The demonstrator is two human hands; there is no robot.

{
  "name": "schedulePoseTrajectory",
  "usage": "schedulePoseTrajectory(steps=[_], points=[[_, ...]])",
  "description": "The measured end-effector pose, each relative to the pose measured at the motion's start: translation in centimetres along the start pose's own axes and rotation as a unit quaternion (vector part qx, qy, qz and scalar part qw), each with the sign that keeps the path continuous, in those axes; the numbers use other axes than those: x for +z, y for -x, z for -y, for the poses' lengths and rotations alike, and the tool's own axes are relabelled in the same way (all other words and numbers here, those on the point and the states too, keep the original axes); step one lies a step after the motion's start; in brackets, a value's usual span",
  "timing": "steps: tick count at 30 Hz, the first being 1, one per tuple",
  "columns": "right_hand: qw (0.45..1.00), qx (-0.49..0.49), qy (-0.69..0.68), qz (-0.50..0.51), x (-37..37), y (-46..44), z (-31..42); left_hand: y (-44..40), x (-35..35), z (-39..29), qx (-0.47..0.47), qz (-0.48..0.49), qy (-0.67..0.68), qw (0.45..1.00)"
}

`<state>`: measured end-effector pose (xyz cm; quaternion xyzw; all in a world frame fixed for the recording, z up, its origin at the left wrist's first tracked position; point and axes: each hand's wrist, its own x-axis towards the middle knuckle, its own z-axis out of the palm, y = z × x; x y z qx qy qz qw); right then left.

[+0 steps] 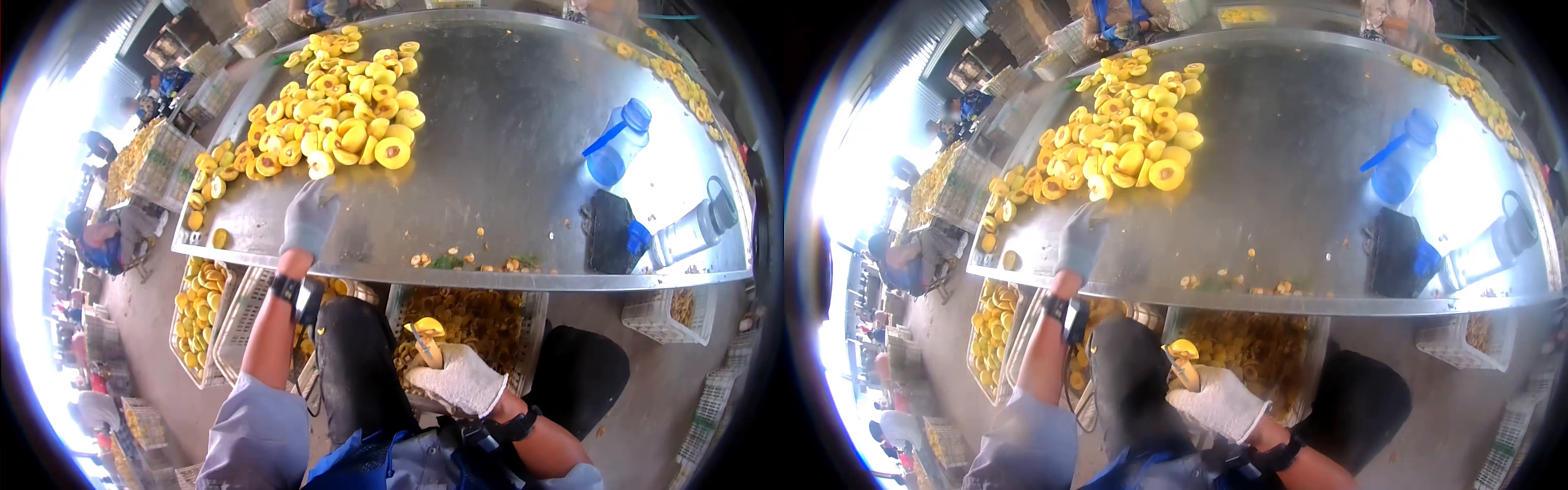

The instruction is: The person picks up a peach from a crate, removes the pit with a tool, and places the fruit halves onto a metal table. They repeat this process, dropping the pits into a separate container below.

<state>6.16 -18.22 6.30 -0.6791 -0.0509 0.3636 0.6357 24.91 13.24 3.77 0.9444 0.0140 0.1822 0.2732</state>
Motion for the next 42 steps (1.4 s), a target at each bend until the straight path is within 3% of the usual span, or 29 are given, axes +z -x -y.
schedulePoseTrajectory(steps=[4, 7, 10, 11, 14, 18, 21, 22, 24, 26, 29, 32, 36, 39, 42], points=[[0.999, 0.028, 0.03, -0.026, -0.2, -0.7, 0.2, -5.0, 4.1, -2.7, 0.038, 0.037, -0.023, 0.998], [0.996, 0.086, 0.017, 0.002, -0.5, -0.8, 0.9, -7.1, 7.5, -4.3, 0.135, 0.01, -0.087, 0.987], [0.996, 0.084, 0.032, 0.003, -0.8, -0.9, 0.9, -8.3, 8.8, -6.2, 0.091, 0.068, -0.145, 0.983], [0.996, 0.073, 0.043, -0.004, -0.9, -0.8, 1.1, -8.7, 9.0, -7.1, 0.01, 0.095, -0.166, 0.981], [0.997, 0.057, 0.058, -0.015, -1.1, -0.8, 1.2, -9.7, 8.9, -7.4, -0.008, 0.175, -0.19, 0.966], [0.997, 0.053, 0.047, -0.036, -1.3, -0.8, 2.0, -7.3, 8.6, -7.8, -0.032, 0.178, -0.11, 0.977], [0.988, -0.1, 0.077, -0.088, -0.9, -0.9, 0.3, -5.3, 8.1, -7.5, -0.035, 0.212, -0.02, 0.977], [0.993, -0.06, 0.051, -0.092, -0.9, -1.0, -0.2, -4.4, 8.4, -6.9, -0.034, 0.223, 0.01, 0.974], [0.995, 0.021, -0.003, -0.097, -1.1, -1.2, -0.6, -1.5, 7.7, -7.5, -0.123, 0.271, 0.237, 0.925], [0.985, 0.013, -0.124, -0.117, -0.9, -1.1, -0.4, 2.6, 3.7, -11.1, -0.176, 0.27, 0.439, 0.839], [0.983, 0.061, -0.125, -0.123, -1.4, -1.2, -0.7, 6.2, 1.0, -13.1, -0.246, 0.341, 0.499, 0.758], [0.984, 0.028, -0.12, -0.126, -1.2, -1.3, -0.9, 10.3, 1.2, -13.0, -0.228, 0.383, 0.541, 0.714], [0.982, 0.017, -0.152, -0.11, -1.1, -0.9, -0.7, 13.2, 0.6, -12.5, -0.253, 0.365, 0.57, 0.692], [0.975, -0.028, -0.194, -0.106, -0.8, -0.1, 0.4, 14.3, 1.0, -12.9, -0.236, 0.261, 0.565, 0.746], [0.959, -0.008, -0.265, -0.1, -0.7, 0.5, 0.5, 14.7, -0.4, -13.8, -0.198, 0.238, 0.428, 0.849]])
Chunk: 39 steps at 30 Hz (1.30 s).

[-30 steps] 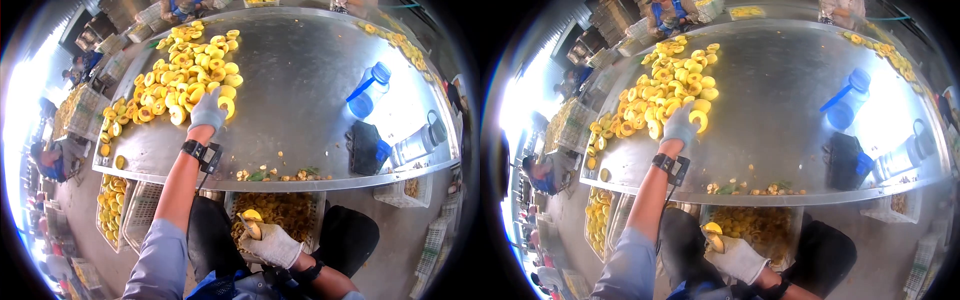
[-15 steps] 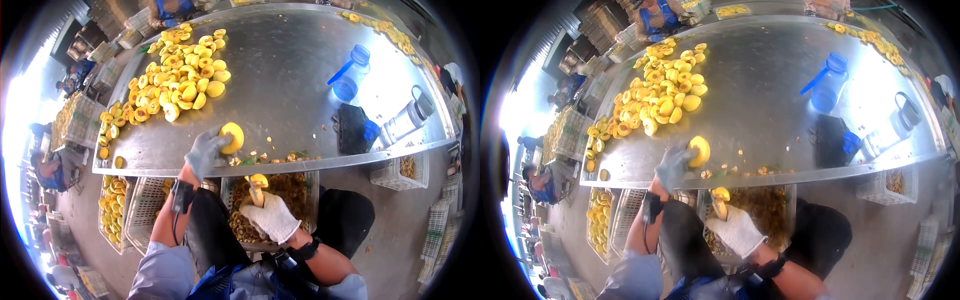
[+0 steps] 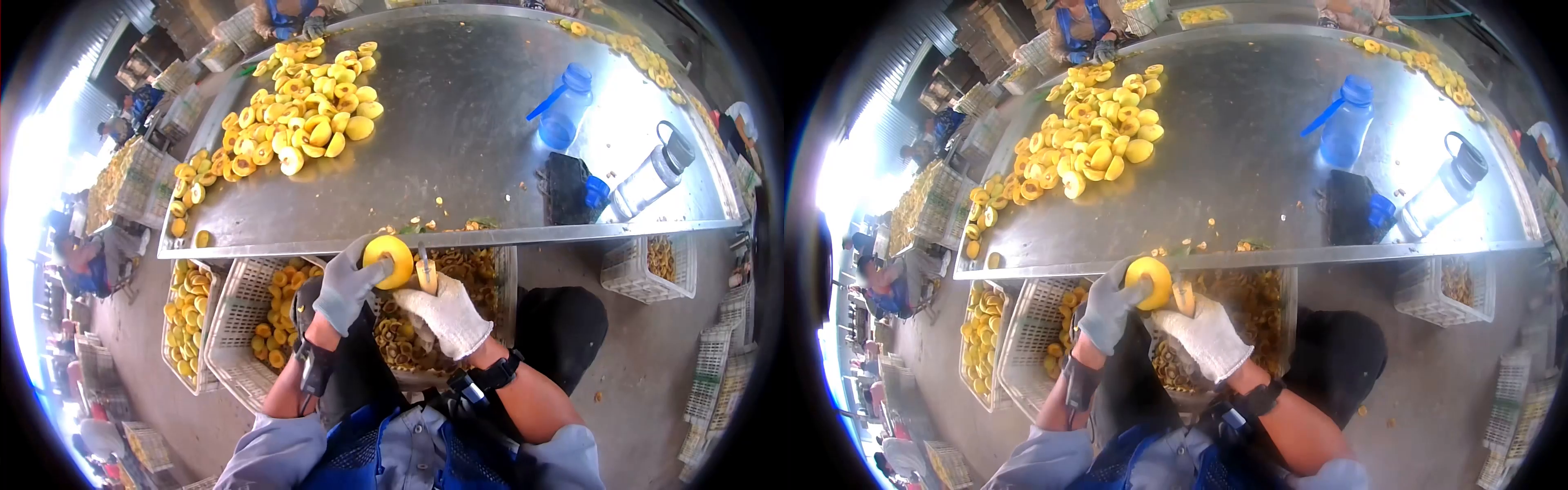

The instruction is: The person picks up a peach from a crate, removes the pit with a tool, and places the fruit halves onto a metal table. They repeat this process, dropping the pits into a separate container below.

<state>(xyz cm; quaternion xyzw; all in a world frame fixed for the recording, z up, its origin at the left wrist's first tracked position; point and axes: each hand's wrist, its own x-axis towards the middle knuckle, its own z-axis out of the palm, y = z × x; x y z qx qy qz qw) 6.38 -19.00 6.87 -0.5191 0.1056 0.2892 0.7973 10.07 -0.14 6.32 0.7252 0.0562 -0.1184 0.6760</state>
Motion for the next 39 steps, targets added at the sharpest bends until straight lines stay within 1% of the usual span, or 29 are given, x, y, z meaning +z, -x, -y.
schedulePoseTrajectory(steps=[2, 3, 6, 7, 9, 10, 11, 12, 13, 16, 19, 22, 25, 28, 31, 34, 37, 39], points=[[1.0, -0.004, -0.03, -0.002, -0.3, 0.1, -0.3, 1.1, 0.3, -0.9, 0.064, 0.003, -0.164, 0.984], [0.997, 0.027, -0.066, 0.004, -0.3, 0.5, 0.1, 1.6, 0.5, -1.1, 0.095, 0.004, -0.244, 0.965], [0.996, 0.035, -0.08, 0.019, -0.3, 1.1, 0.3, 3.1, 2.1, -0.8, 0.117, 0.013, -0.054, 0.992], [0.996, 0.037, -0.075, 0.017, -0.3, 1.2, 0.3, 3.0, 2.0, 0.3, 0.117, 0.055, 0.055, 0.99], [0.997, 0.041, -0.066, 0.011, -0.4, 1.0, 0.1, 2.9, 2.1, 0.5, 0.109, 0.037, 0.073, 0.991], [0.999, -0.032, 0.028, 0.001, -0.2, 1.0, 0.0, 2.8, 2.2, 0.5, 0.105, 0.029, 0.083, 0.991], [0.987, -0.105, 0.122, -0.009, 0.1, 1.1, -0.3, 2.6, 2.2, 0.7, 0.11, 0.018, 0.09, 0.99], [0.961, -0.176, 0.214, -0.018, 0.3, 1.1, -0.7, 2.3, 2.2, 0.9, 0.114, 0.006, 0.097, 0.989], [0.937, -0.204, 0.281, -0.034, 0.2, 0.8, -1.2, 2.3, 2.2, 1.0, 0.119, -0.006, 0.105, 0.987], [0.887, -0.183, 0.42, -0.064, 0.1, 1.0, -1.2, 2.8, 2.2, 0.6, 0.11, -0.021, 0.088, 0.99], [0.854, -0.155, 0.488, -0.095, 0.0, 0.3, -1.9, 3.3, 2.4, 0.2, 0.136, -0.045, -0.002, 0.99], [0.855, -0.166, 0.481, -0.097, -0.1, 0.0, -2.6, 3.4, 2.4, 0.7, 0.184, -0.052, -0.155, 0.969], [0.867, -0.152, 0.465, -0.091, -0.2, -0.5, -3.5, 3.7, 2.2, 0.7, 0.241, -0.05, -0.229, 0.942], [0.869, -0.14, 0.47, -0.07, -0.3, -0.6, -3.8, 4.0, 2.0, 1.0, 0.249, -0.031, -0.205, 0.946], [0.845, -0.125, 0.519, -0.035, -0.6, -0.9, -4.5, 4.1, 2.7, 1.0, 0.236, -0.069, -0.254, 0.935], [0.853, -0.163, 0.495, 0.005, -0.7, -0.8, -4.9, 4.0, 2.9, 1.7, 0.263, -0.094, -0.253, 0.926], [0.854, -0.155, 0.493, 0.062, -1.1, -1.1, -5.1, 4.3, 3.1, 2.5, 0.243, -0.118, -0.23, 0.935], [0.872, -0.099, 0.472, 0.085, -0.8, -0.4, -3.9, 4.6, 3.5, 2.6, 0.231, -0.136, -0.201, 0.942]])
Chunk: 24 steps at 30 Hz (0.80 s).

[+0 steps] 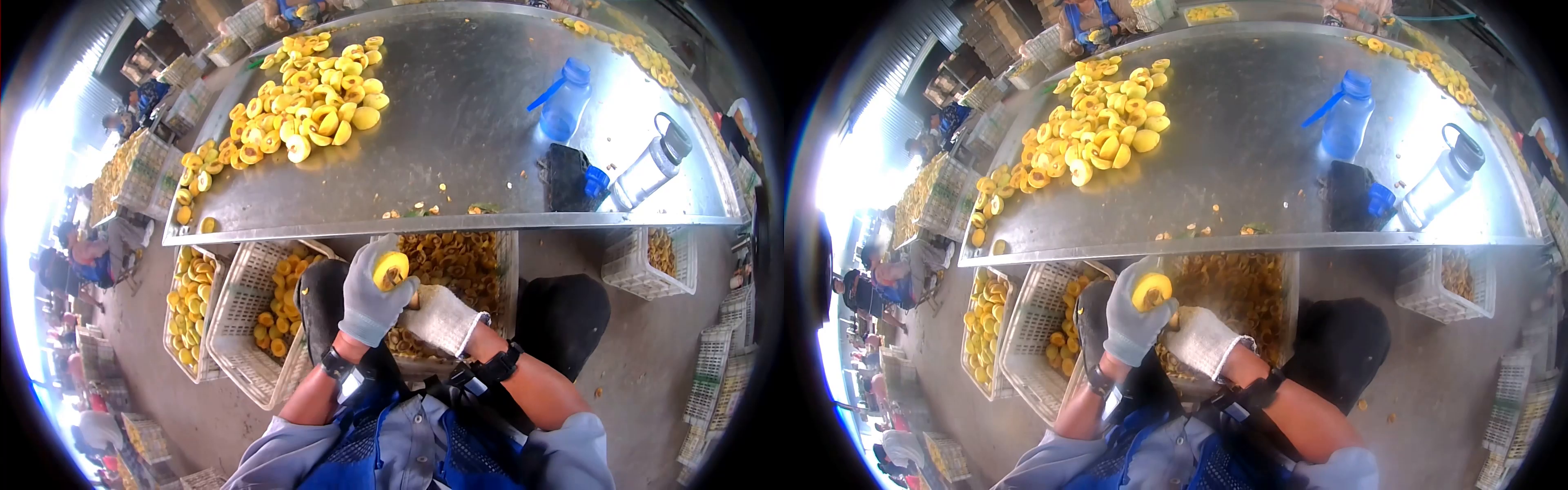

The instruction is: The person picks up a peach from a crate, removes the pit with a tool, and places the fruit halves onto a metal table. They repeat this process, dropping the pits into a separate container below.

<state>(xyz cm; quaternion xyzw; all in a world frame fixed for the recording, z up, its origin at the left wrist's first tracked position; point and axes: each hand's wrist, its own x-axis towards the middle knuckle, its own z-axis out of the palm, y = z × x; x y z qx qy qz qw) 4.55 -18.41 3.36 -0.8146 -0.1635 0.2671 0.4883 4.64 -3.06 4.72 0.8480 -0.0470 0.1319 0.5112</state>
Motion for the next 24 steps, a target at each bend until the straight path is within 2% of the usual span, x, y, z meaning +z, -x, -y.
schedulePoseTrajectory(steps=[1, 4, 7, 10, 13, 16, 18, 24], points=[[0.999, 0.019, -0.017, 0.022, -0.3, 0.3, 0.5, 0.2, 0.1, -0.1, -0.01, -0.011, 0.012, 1.0], [0.999, -0.026, -0.016, 0.012, 0.5, 0.0, -0.6, 0.4, 0.4, 0.1, 0.03, -0.016, -0.024, 0.999], [0.999, -0.026, 0.018, 0.01, 0.6, 0.2, -0.6, 0.5, 0.0, -0.1, 0.054, -0.008, -0.046, 0.997], [0.999, 0.006, 0.006, 0.049, -0.3, 0.4, 0.0, 0.0, -0.4, -0.4, 0.024, 0.04, -0.002, 0.999], [0.993, 0.057, -0.035, 0.097, -1.7, 1.0, 1.3, -0.5, -1.1, -0.7, -0.074, 0.1, 0.11, 0.986], [0.971, 0.151, -0.127, 0.138, -2.4, 1.5, 2.9, -1.4, -1.5, -0.1, -0.092, 0.163, 0.122, 0.975], [0.953, 0.174, -0.195, 0.153, -2.7, 1.8, 3.5, -1.9, -1.7, -0.2, -0.1, 0.196, 0.145, 0.965], [0.934, 0.151, -0.283, 0.16, -1.6, 1.9, 2.7, -3.0, -1.9, 0.2, -0.106, 0.285, 0.145, 0.941]])
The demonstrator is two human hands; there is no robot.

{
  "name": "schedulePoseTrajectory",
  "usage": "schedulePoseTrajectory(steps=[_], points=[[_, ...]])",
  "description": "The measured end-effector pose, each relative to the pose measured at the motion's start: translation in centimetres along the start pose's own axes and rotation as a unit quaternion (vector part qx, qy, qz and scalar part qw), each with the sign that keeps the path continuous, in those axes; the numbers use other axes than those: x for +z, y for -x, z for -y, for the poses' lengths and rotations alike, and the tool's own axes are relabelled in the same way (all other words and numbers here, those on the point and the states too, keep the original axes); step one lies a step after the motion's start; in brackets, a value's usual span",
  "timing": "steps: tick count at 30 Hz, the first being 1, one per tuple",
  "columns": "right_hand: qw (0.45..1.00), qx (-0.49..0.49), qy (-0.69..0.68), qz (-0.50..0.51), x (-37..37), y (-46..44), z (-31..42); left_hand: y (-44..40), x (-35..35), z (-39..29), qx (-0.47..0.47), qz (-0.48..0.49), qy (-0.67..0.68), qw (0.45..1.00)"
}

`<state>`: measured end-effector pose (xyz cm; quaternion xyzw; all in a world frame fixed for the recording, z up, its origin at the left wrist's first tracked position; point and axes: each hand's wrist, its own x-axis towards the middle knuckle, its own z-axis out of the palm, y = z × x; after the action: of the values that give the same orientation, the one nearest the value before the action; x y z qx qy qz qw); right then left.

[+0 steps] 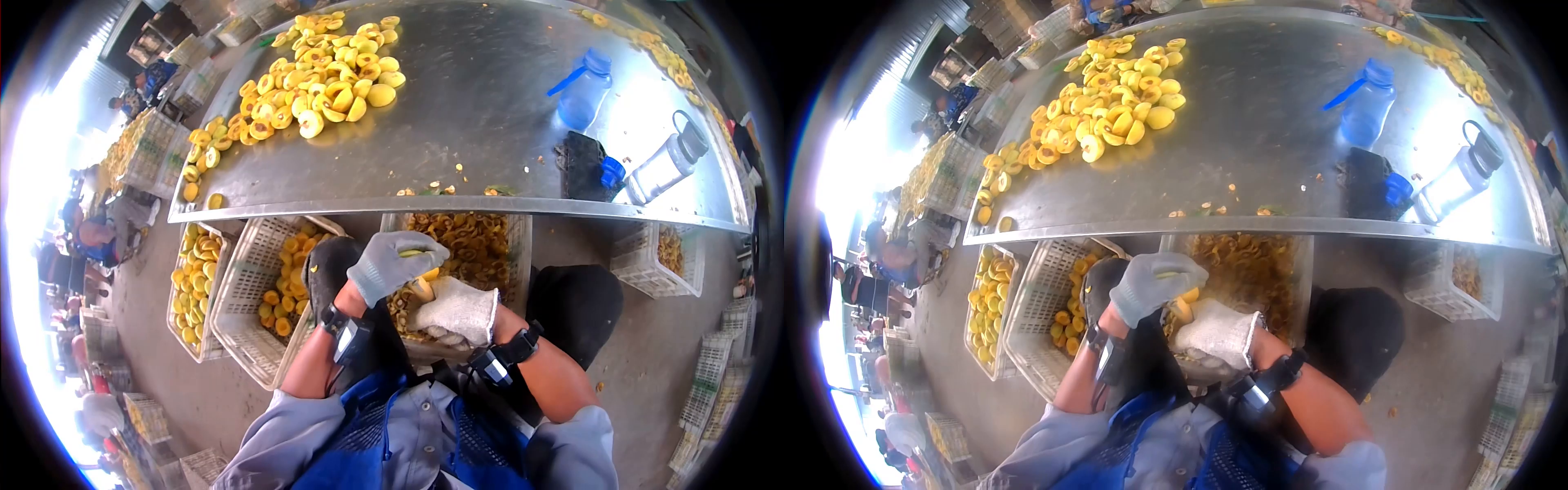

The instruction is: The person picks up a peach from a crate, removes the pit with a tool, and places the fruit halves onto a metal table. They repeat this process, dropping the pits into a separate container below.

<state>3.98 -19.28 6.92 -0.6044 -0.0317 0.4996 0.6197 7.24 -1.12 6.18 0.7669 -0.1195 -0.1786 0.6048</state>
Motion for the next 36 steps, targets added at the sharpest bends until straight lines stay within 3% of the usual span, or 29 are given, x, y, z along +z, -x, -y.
schedulePoseTrajectory(steps=[5, 6, 9, 14, 17, 21, 24, 28, 31, 34, 36], points=[[0.985, 0.093, -0.126, 0.068, -0.9, -0.1, -0.6, -0.3, -0.1, 0.4, 0.024, 0.016, 0.027, 0.999], [0.989, 0.089, -0.11, 0.041, -0.5, 0.7, 0.4, -0.3, 0.1, 1.0, 0.016, 0.006, 0.07, 0.997], [0.977, 0.062, -0.174, 0.106, -0.9, 0.7, 0.1, -0.5, 0.5, 2.5, 0.073, 0.002, 0.182, 0.981], [0.988, 0.085, -0.121, 0.039, -0.3, 0.9, 0.8, -0.7, 0.6, 2.8, 0.109, 0.0, 0.195, 0.975], [0.99, 0.076, -0.116, 0.03, -0.2, 0.6, 0.9, -0.9, 1.4, 3.9, 0.076, -0.013, 0.348, 0.934], [0.991, 0.066, -0.114, 0.032, -0.3, 0.4, 0.7, -0.4, 2.3, 2.5, 0.06, -0.052, 0.436, 0.896], [0.993, 0.058, -0.096, 0.022, 0.2, 0.4, 1.3, -0.3, 2.0, 2.5, 0.057, -0.049, 0.428, 0.901], [0.994, 0.081, -0.067, 0.038, -0.5, -0.1, 0.6, -0.2, 0.6, 1.3, 0.021, -0.016, 0.302, 0.953], [0.985, 0.086, -0.126, 0.083, -0.5, -0.2, 0.5, 0.0, 0.3, 0.6, 0.0, -0.001, 0.3, 0.954], [0.983, 0.051, -0.159, 0.074, 0.6, 1.1, 2.3, 0.3, 1.4, 1.4, 0.064, -0.001, 0.41, 0.91], [0.985, 0.031, -0.153, 0.077, 0.5, 0.3, 1.2, 0.5, 2.8, 1.2, 0.066, -0.072, 0.47, 0.877]])
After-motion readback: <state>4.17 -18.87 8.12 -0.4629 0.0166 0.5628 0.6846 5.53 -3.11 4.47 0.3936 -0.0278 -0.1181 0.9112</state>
